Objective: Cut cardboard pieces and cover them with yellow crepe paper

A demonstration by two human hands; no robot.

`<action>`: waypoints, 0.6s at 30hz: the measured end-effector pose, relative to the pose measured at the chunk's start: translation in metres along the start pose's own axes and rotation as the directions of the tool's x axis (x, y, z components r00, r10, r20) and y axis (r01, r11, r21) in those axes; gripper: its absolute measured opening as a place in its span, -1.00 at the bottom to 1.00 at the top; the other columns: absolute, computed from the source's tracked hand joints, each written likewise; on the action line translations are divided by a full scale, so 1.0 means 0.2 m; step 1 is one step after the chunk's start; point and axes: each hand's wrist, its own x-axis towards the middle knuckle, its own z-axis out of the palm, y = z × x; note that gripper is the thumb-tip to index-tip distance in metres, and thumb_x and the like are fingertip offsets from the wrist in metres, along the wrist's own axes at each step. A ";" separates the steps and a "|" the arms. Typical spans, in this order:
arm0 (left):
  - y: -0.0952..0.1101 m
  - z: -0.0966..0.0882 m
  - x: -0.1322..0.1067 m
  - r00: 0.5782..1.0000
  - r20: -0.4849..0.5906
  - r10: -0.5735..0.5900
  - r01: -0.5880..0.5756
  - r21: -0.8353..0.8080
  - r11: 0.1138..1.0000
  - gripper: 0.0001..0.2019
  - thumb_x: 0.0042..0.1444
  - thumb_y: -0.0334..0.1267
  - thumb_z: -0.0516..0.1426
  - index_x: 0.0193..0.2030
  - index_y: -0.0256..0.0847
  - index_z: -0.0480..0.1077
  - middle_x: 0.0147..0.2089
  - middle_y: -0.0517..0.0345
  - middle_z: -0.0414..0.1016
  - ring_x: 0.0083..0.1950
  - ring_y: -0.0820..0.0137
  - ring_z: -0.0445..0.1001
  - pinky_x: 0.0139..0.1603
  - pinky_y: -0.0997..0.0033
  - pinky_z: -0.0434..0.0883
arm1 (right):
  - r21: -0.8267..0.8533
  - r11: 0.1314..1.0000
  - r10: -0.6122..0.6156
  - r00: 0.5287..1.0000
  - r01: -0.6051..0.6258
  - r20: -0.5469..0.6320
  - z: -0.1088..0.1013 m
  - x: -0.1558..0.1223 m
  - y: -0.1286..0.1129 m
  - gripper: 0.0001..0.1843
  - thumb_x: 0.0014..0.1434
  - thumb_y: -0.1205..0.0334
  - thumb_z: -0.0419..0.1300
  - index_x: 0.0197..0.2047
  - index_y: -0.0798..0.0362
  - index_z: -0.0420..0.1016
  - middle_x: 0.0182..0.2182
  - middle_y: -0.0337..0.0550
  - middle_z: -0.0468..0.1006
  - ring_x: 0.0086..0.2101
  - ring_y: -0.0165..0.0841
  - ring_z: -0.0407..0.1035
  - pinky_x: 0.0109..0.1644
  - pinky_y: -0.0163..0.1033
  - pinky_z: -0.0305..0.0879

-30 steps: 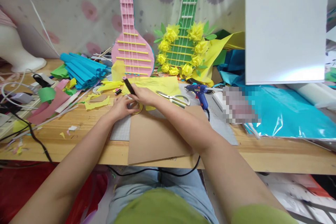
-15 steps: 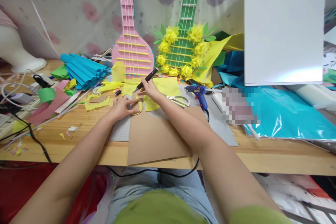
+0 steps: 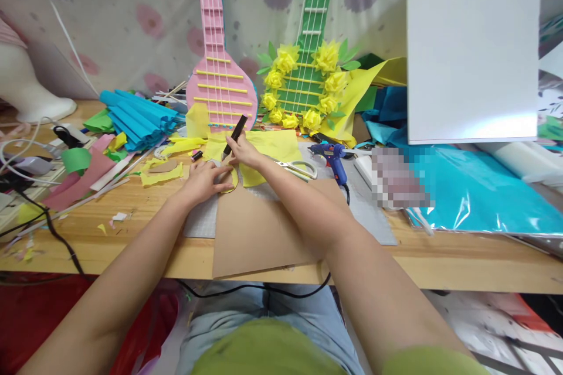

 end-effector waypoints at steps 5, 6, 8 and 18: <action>0.04 -0.02 -0.02 0.999 -0.007 0.047 -0.047 0.038 0.998 -0.59 0.04 0.03 0.10 0.04 0.06 0.38 -0.19 0.03 0.37 -0.03 0.18 0.23 -0.03 0.19 0.03 | -0.065 0.998 -0.015 1.000 0.016 0.017 0.00 0.00 -0.01 -0.57 0.21 0.07 -0.02 0.09 -0.03 -0.08 -0.40 -0.26 0.20 -0.50 -0.50 0.22 -0.48 -0.29 0.44; 0.05 -0.03 -0.02 0.998 -0.008 0.061 -0.060 0.049 0.997 -0.61 0.05 0.02 0.10 0.02 0.05 0.39 -0.19 0.03 0.38 -0.03 0.18 0.23 -0.04 0.19 0.04 | -0.088 0.996 -0.020 1.000 0.022 0.020 0.00 0.00 -0.01 -0.57 0.21 0.06 -0.02 0.08 -0.02 -0.07 -0.40 -0.25 0.21 -0.50 -0.49 0.22 -0.48 -0.29 0.43; 0.06 -0.04 -0.03 0.997 -0.002 0.083 -0.083 0.076 0.994 -0.66 0.07 -0.01 0.08 -0.02 0.02 0.42 -0.20 0.01 0.39 -0.04 0.17 0.25 -0.06 0.18 0.04 | -0.135 0.990 -0.036 0.999 0.040 0.034 0.00 0.00 -0.01 -0.58 0.21 0.04 -0.03 0.06 0.01 -0.04 -0.40 -0.23 0.22 -0.49 -0.47 0.24 -0.47 -0.29 0.41; 0.17 -0.14 -0.06 0.977 0.174 0.127 -0.162 0.204 0.965 -0.68 0.19 -0.19 -0.07 -0.07 -0.25 0.40 -0.27 -0.09 0.52 -0.24 0.23 0.47 -0.13 0.22 0.18 | -0.491 0.818 -0.117 0.922 0.300 0.368 -0.01 0.05 -0.13 -0.71 0.17 0.17 0.05 -0.08 0.11 0.13 -0.47 -0.25 0.33 -0.52 -0.44 0.26 -0.29 -0.21 0.32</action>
